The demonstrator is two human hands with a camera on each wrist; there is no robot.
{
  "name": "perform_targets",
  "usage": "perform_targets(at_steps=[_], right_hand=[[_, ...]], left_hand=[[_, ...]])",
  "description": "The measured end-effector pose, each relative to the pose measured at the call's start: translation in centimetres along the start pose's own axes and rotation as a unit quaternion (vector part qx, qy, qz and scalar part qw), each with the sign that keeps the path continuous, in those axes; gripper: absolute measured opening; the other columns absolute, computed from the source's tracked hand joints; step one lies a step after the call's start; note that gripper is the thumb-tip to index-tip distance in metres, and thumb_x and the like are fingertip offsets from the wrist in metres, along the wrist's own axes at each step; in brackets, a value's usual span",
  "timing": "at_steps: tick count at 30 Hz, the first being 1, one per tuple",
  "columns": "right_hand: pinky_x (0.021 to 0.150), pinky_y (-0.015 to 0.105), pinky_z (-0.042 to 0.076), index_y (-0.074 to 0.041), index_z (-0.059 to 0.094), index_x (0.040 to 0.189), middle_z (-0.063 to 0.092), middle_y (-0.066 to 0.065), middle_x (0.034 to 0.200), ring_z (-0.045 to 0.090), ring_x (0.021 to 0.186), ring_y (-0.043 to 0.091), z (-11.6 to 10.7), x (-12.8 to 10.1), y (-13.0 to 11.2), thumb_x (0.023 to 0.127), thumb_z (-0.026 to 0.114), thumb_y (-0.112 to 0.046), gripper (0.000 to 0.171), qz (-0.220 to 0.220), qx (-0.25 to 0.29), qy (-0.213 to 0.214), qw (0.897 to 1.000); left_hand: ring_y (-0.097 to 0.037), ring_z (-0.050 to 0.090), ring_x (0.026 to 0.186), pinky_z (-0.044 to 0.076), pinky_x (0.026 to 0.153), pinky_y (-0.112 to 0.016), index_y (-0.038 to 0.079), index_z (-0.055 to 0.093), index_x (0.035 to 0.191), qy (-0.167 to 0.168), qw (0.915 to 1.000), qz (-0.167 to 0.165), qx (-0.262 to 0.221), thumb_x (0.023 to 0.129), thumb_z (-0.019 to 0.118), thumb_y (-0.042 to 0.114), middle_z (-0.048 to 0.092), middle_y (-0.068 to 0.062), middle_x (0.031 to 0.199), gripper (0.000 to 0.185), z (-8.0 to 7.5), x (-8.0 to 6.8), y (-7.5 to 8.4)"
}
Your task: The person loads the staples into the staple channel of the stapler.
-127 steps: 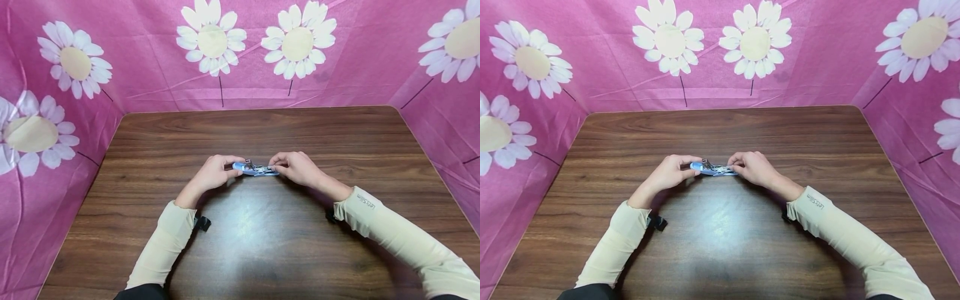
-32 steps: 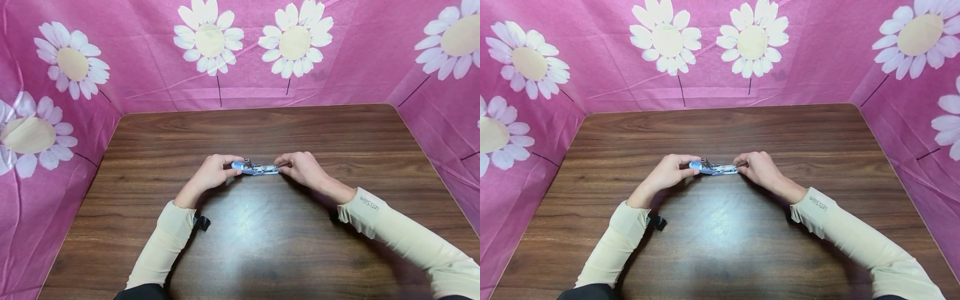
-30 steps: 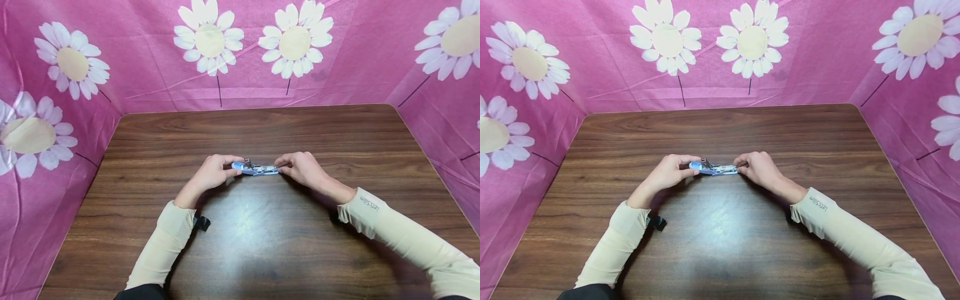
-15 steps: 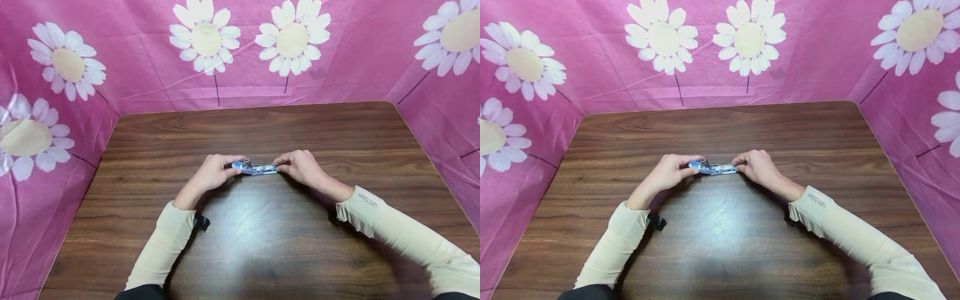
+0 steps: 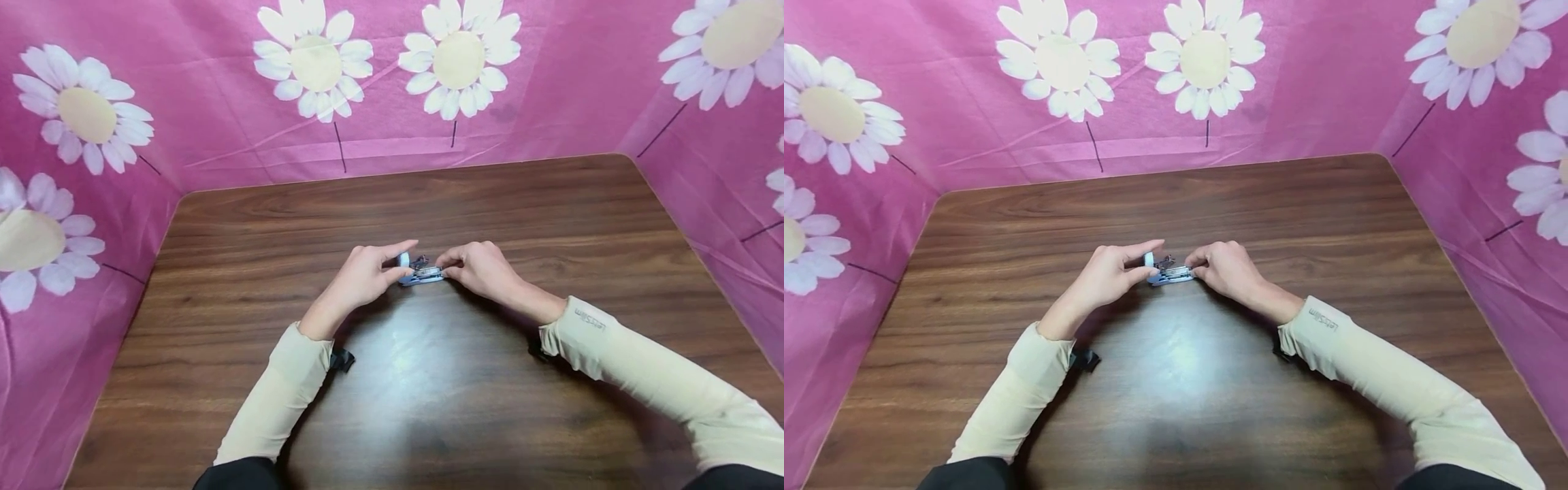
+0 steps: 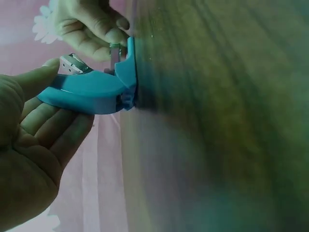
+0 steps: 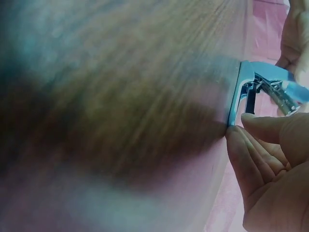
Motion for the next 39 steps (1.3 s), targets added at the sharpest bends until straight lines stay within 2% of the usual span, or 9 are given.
perform_targets(at_steps=[2, 4, 8, 10, 12, 18, 28, 35, 39], right_hand=[[0.07, 0.038, 0.051, -0.022, 0.079, 0.096, 0.077, -0.005, 0.091, 0.071, 0.08, 0.014, 0.0, 0.1, -0.2, 0.084, 0.075, -0.019, 0.012, -0.002, -0.001, -0.002, 1.0], [0.07, 0.038, 0.052, -0.021, 0.079, 0.097, 0.078, -0.005, 0.09, 0.071, 0.08, 0.013, 0.0, 0.2, -0.4, 0.084, 0.075, -0.018, 0.013, 0.001, -0.003, -0.004, 1.0], [0.072, 0.037, 0.053, -0.019, 0.078, 0.096, 0.077, -0.005, 0.088, 0.071, 0.08, 0.012, 0.0, 0.3, -0.8, 0.083, 0.076, -0.017, 0.014, -0.002, -0.008, -0.006, 1.0], [0.072, 0.038, 0.053, -0.018, 0.078, 0.097, 0.077, -0.004, 0.088, 0.07, 0.079, 0.012, 0.0, 0.4, -1.1, 0.083, 0.076, -0.018, 0.014, -0.012, -0.015, -0.007, 1.0], [0.073, 0.039, 0.053, -0.017, 0.078, 0.098, 0.077, -0.003, 0.088, 0.07, 0.077, 0.012, 0.0, 0.5, -1.3, 0.082, 0.076, -0.018, 0.015, -0.024, -0.026, -0.003, 0.999], [0.072, 0.04, 0.052, -0.017, 0.078, 0.096, 0.076, -0.004, 0.086, 0.066, 0.073, 0.013, -0.1, 0.7, -1.4, 0.081, 0.075, -0.017, 0.016, -0.023, -0.046, 0.009, 0.999], [0.081, 0.042, 0.053, -0.013, 0.077, 0.097, 0.074, 0.002, 0.1, 0.067, 0.088, 0.019, -0.6, 0.8, -1.4, 0.082, 0.075, -0.019, 0.016, -0.031, -0.05, 0.0, 0.998], [0.082, 0.042, 0.052, -0.012, 0.076, 0.097, 0.074, 0.004, 0.099, 0.067, 0.089, 0.021, -0.2, 0.3, -0.8, 0.083, 0.074, -0.017, 0.014, -0.025, -0.055, -0.005, 0.998], [0.082, 0.043, 0.052, -0.011, 0.076, 0.096, 0.074, 0.005, 0.097, 0.068, 0.091, 0.022, 0.4, -0.1, -0.3, 0.083, 0.074, -0.015, 0.014, -0.021, -0.047, -0.007, 0.999]], left_hand=[[-0.007, 0.025, 0.046, 0.033, 0.05, -0.025, 0.03, 0.057, 0.138, -0.005, 1.0, -0.002, 0.002, 0.091, 0.069, 0.037, 0.038, 0.003, 0.057, 0.049, 0.2, 0.4, 0.3], [-0.008, 0.03, 0.049, 0.034, 0.052, -0.025, 0.028, 0.06, 0.136, -0.01, 0.9999, -0.004, 0.012, 0.09, 0.069, 0.038, 0.05, 0.002, 0.063, 0.048, 0.5, 0.8, 0.5], [-0.011, 0.049, 0.063, 0.043, 0.06, -0.025, 0.024, 0.063, 0.132, -0.028, 0.9987, -0.001, 0.042, 0.089, 0.07, 0.041, 0.073, -0.001, 0.095, 0.047, 1.1, 1.5, 1.0], [-0.013, 0.058, 0.073, 0.049, 0.066, -0.027, 0.023, 0.064, 0.131, -0.034, 0.9978, 0.0, 0.057, 0.088, 0.07, 0.041, 0.073, -0.002, 0.112, 0.047, 1.4, 1.7, 1.2], [-0.014, 0.064, 0.08, 0.053, 0.071, -0.03, 0.022, 0.064, 0.131, -0.035, 0.997, 0.002, 0.07, 0.088, 0.071, 0.041, 0.072, -0.003, 0.117, 0.047, 1.6, 1.7, 1.4], [-0.016, 0.064, 0.076, 0.053, 0.071, -0.036, 0.022, 0.067, 0.128, -0.042, 0.9922, 0.017, 0.116, 0.088, 0.07, 0.04, 0.074, 0.0, 0.11, 0.044, 1.9, 2.1, 2.0], [-0.017, 0.058, 0.068, 0.049, 0.064, -0.035, 0.027, 0.072, 0.111, -0.071, 0.981, 0.019, 0.179, 0.089, 0.068, 0.041, 0.069, 0.004, 0.085, 0.026, 1.8, 2.8, 3.0], [-0.02, 0.063, 0.074, 0.053, 0.068, -0.039, 0.022, 0.072, 0.106, -0.091, 0.9758, 0.027, 0.197, 0.09, 0.069, 0.042, 0.071, 0.0, 0.088, 0.026, 2.4, 3.3, 3.5], [-0.022, 0.068, 0.08, 0.055, 0.074, -0.038, 0.02, 0.074, 0.112, -0.098, 0.9768, 0.016, 0.19, 0.088, 0.071, 0.042, 0.075, -0.001, 0.098, 0.032, 3.2, 3.4, 3.3]])
Point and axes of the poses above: each hand's wrist, its own x-axis towards the middle knuckle, its own z-axis out of the palm, y = z × x, the point moved 2 cm from there along x, towards the middle knuckle
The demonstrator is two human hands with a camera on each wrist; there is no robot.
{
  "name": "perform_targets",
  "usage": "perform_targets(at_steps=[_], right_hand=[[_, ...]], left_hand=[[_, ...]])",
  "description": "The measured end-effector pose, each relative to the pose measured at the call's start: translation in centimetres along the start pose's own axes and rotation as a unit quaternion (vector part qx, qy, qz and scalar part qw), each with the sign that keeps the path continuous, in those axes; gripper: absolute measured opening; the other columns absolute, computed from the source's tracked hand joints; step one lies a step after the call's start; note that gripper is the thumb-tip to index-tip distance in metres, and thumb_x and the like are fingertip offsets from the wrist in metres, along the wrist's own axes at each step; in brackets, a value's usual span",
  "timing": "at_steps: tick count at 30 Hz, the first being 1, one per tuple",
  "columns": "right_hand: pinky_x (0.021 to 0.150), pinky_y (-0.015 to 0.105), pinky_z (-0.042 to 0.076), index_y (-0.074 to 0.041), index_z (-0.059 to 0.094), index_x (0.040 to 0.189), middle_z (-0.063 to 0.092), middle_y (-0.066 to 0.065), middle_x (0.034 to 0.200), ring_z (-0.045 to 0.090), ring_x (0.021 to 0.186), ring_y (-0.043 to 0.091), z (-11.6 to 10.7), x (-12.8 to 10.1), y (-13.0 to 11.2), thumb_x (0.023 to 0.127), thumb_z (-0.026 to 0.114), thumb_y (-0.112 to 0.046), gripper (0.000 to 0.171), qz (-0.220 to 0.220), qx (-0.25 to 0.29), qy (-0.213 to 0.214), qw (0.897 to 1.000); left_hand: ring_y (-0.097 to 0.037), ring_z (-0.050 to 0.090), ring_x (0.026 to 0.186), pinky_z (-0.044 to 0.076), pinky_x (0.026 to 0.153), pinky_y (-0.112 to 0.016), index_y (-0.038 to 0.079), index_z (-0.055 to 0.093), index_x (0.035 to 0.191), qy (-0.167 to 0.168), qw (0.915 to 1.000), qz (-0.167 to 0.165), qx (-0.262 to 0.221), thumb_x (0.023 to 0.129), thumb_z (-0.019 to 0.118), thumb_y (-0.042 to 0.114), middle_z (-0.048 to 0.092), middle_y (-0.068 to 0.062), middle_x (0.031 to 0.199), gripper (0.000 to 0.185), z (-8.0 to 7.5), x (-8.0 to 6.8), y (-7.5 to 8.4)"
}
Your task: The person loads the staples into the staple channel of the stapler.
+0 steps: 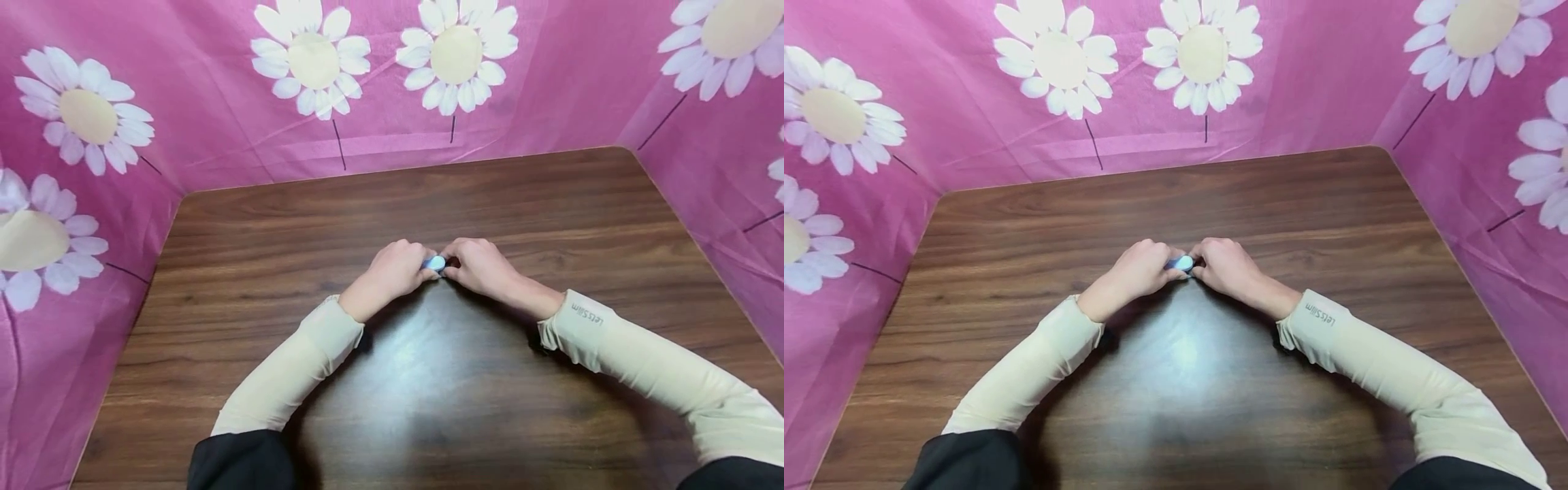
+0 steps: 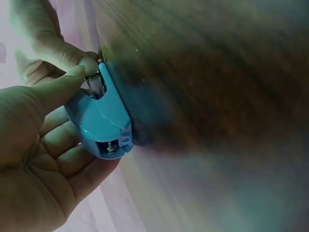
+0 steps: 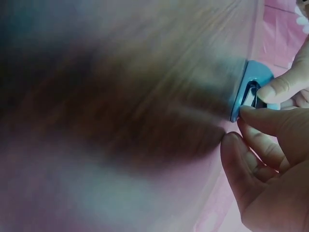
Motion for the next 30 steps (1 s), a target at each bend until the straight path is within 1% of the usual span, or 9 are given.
perform_targets(at_steps=[4, 8, 13, 17, 18, 21, 25, 28, 30], right_hand=[[0.081, 0.042, 0.053, -0.011, 0.076, 0.096, 0.074, 0.005, 0.095, 0.067, 0.088, 0.021, 0.5, 0.0, 0.6, 0.083, 0.075, -0.017, 0.014, 0.004, 0.003, -0.005, 1.0], [0.076, 0.041, 0.052, -0.013, 0.075, 0.095, 0.072, 0.002, 0.09, 0.064, 0.08, 0.017, 0.7, -0.1, 1.1, 0.082, 0.076, -0.018, 0.014, 0.003, 0.003, -0.004, 1.0], [0.071, 0.038, 0.05, -0.015, 0.075, 0.093, 0.07, 0.0, 0.084, 0.062, 0.075, 0.014, 0.4, 0.1, 1.5, 0.082, 0.076, -0.02, 0.012, 0.001, 0.003, 0.004, 1.0], [0.072, 0.038, 0.051, -0.016, 0.075, 0.093, 0.071, -0.002, 0.084, 0.063, 0.076, 0.013, 0.4, 0.1, 1.8, 0.082, 0.076, -0.02, 0.012, 0.005, 0.005, 0.005, 1.0], [0.072, 0.037, 0.051, -0.016, 0.075, 0.093, 0.071, -0.002, 0.084, 0.063, 0.076, 0.012, 0.5, 0.1, 1.8, 0.082, 0.076, -0.021, 0.012, 0.006, 0.005, 0.005, 1.0], [0.072, 0.038, 0.052, -0.017, 0.075, 0.093, 0.071, -0.003, 0.084, 0.063, 0.076, 0.012, 0.6, 0.2, 1.8, 0.082, 0.076, -0.021, 0.011, 0.005, 0.006, 0.004, 1.0], [0.074, 0.039, 0.051, -0.017, 0.076, 0.093, 0.072, -0.003, 0.086, 0.063, 0.077, 0.012, 0.4, 0.0, 1.9, 0.082, 0.076, -0.022, 0.012, 0.003, 0.004, 0.008, 1.0], [0.075, 0.039, 0.051, -0.017, 0.076, 0.094, 0.072, -0.004, 0.087, 0.063, 0.078, 0.012, 0.3, -0.1, 1.9, 0.083, 0.076, -0.023, 0.012, 0.003, 0.004, 0.009, 1.0], [0.075, 0.04, 0.05, -0.017, 0.076, 0.095, 0.072, -0.003, 0.087, 0.062, 0.078, 0.013, 0.2, -0.2, 2.0, 0.083, 0.075, -0.024, 0.014, 0.004, 0.002, 0.007, 1.0]], left_hand=[[-0.02, 0.067, 0.082, 0.054, 0.077, -0.037, 0.022, 0.072, 0.117, 0.0, 0.9999, 0.004, -0.014, 0.088, 0.071, 0.042, 0.075, 0.001, 0.103, 0.035, 0.9, 0.5, -0.4], [-0.017, 0.061, 0.075, 0.051, 0.069, -0.035, 0.029, 0.068, 0.123, 0.015, 0.9995, -0.003, -0.028, 0.09, 0.067, 0.044, 0.073, 0.004, 0.101, 0.037, 1.5, 0.4, -0.9], [-0.017, 0.06, 0.072, 0.049, 0.06, -0.036, 0.033, 0.064, 0.128, 0.046, 0.9984, -0.02, -0.026, 0.09, 0.065, 0.048, 0.072, 0.002, 0.099, 0.041, 1.3, 0.4, -1.0], [-0.017, 0.063, 0.078, 0.049, 0.062, -0.036, 0.033, 0.061, 0.132, 0.054, 0.9978, -0.019, -0.033, 0.089, 0.065, 0.051, 0.072, 0.003, 0.105, 0.046, 1.2, 0.2, -1.1], [-0.017, 0.066, 0.083, 0.051, 0.065, -0.037, 0.033, 0.059, 0.134, 0.06, 0.9975, -0.02, -0.032, 0.089, 0.065, 0.053, 0.071, 0.004, 0.111, 0.05, 1.1, -0.1, -1.2], [-0.021, 0.065, 0.109, 0.052, 0.087, -0.041, 0.029, 0.053, 0.141, 0.094, 0.9954, -0.021, -0.007, 0.089, 0.062, 0.058, 0.065, 0.003, 0.131, 0.061, 0.3, -1.2, -1.7], [-0.028, 0.046, 0.137, 0.032, 0.115, -0.05, 0.024, 0.043, 0.148, 0.169, 0.981, -0.046, 0.084, 0.089, 0.053, 0.067, 0.051, -0.006, 0.147, 0.074, -1.0, -3.3, -3.0], [-0.033, 0.031, 0.146, 0.019, 0.118, -0.057, 0.027, 0.031, 0.153, 0.192, 0.967, -0.093, 0.139, 0.086, 0.045, 0.077, 0.037, -0.011, 0.156, 0.085, -1.5, -4.5, -4.3], [-0.034, 0.018, 0.15, 0.01, 0.119, -0.059, 0.031, 0.019, 0.157, 0.18, 0.9644, -0.124, 0.148, 0.084, 0.038, 0.082, 0.023, -0.011, 0.162, 0.09, -1.5, -5.1, -5.2]])
Point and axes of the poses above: each hand's wrist, its own x-axis towards the middle knuckle, its own z-axis out of the palm, y = z × x, the point moved 2 cm from there along x, towards the middle knuckle
